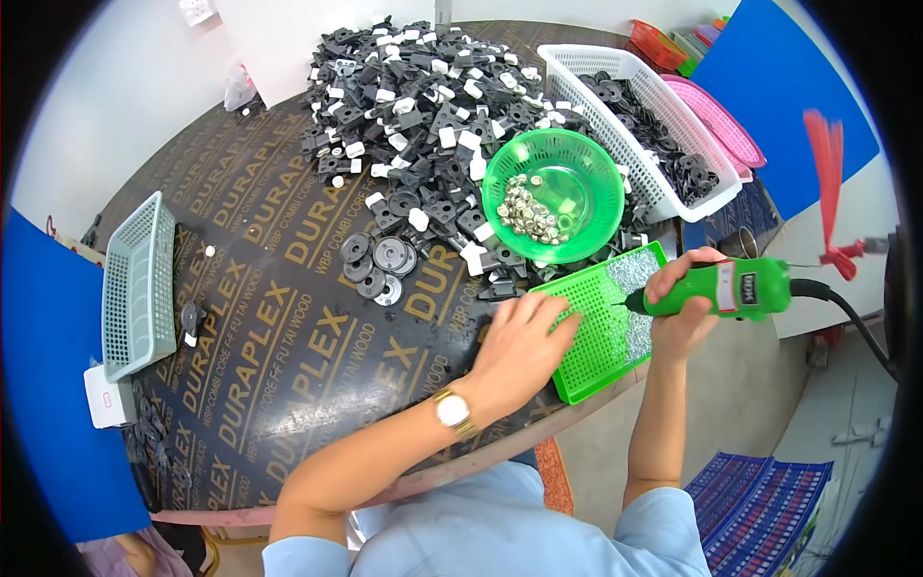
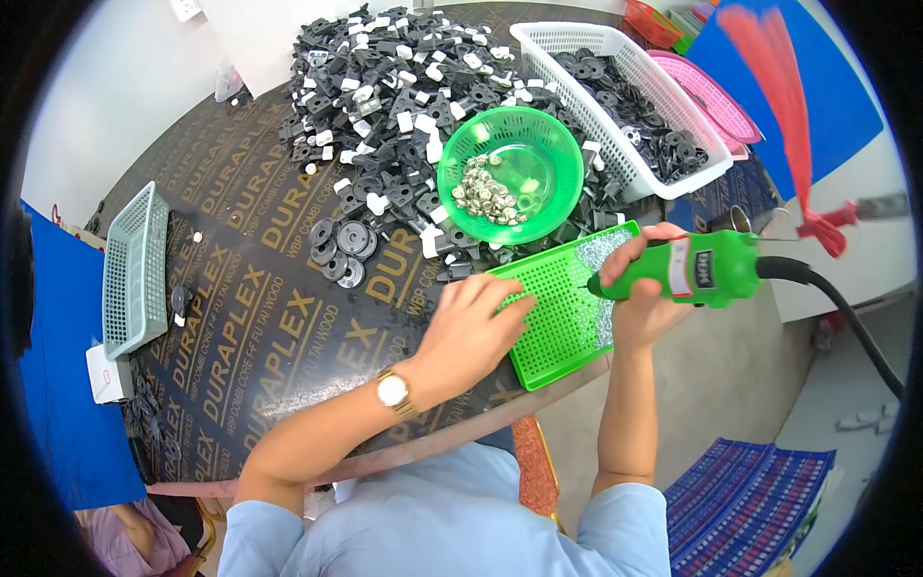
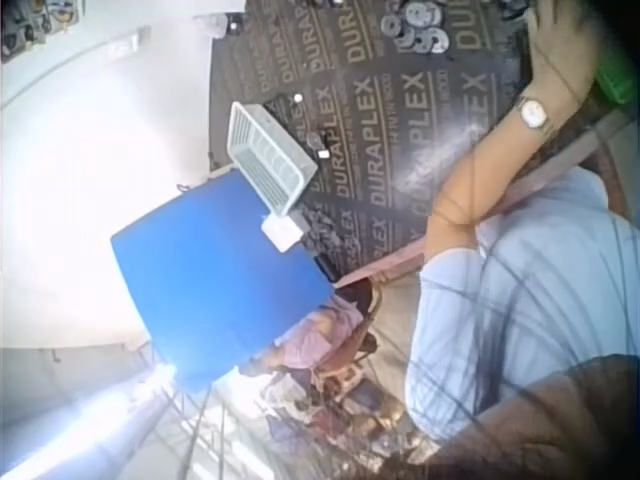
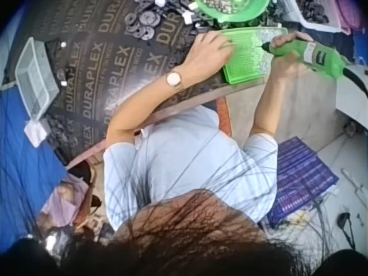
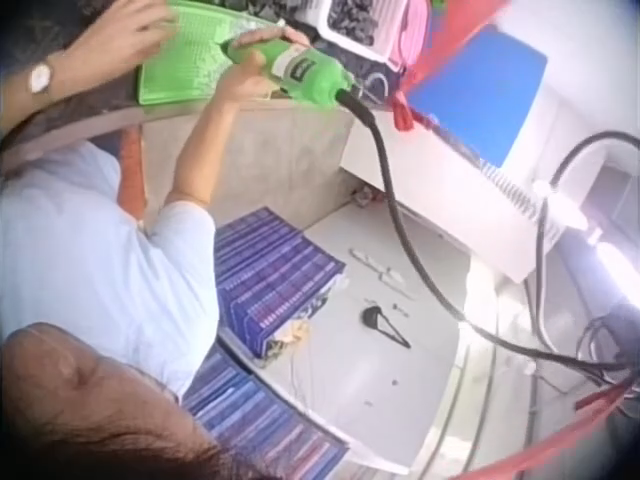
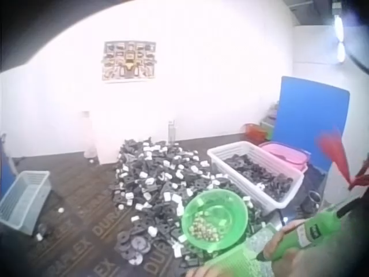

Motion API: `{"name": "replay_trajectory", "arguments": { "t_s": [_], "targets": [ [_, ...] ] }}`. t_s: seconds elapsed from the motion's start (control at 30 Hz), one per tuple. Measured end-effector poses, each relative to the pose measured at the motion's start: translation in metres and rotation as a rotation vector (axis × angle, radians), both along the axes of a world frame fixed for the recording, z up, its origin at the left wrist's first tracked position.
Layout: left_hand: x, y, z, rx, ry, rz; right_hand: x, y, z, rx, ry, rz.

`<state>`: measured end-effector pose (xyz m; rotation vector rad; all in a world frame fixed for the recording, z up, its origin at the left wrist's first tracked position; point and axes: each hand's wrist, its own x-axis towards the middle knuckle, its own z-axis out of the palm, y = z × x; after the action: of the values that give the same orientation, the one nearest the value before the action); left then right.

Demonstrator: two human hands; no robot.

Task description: Assembling small plastic components using an electric screwdriver at a workstation.

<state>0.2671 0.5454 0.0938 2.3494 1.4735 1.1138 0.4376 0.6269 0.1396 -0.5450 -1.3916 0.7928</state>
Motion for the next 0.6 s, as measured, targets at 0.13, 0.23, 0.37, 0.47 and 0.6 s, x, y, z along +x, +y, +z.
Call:
{"name": "replay_trajectory", "arguments": {
  "t_s": [0.13, 0.23, 0.37, 0.47, 0.6],
  "targets": [
    [-0.056, -0.039, 0.010, -0.018, 0.024, 0.100, 0.000, 0.003, -0.011, 0.016, -0.088, -0.044],
    [-0.102, -0.069, 0.010, -0.066, 0.050, 0.263, -0.002, 0.004, -0.014, 0.006, -0.096, -0.040],
    [-0.143, -0.112, 0.012, -0.171, 0.048, 0.511, -0.001, 0.007, -0.011, -0.026, -0.053, -0.018],
    [-0.168, -0.137, 0.001, -0.196, 0.012, 0.668, -0.002, 0.010, -0.012, -0.039, -0.018, -0.005],
    [-0.186, -0.158, -0.006, -0.215, 0.050, 0.805, -0.006, 0.014, -0.017, -0.052, -0.018, 0.010]
  ]
}}
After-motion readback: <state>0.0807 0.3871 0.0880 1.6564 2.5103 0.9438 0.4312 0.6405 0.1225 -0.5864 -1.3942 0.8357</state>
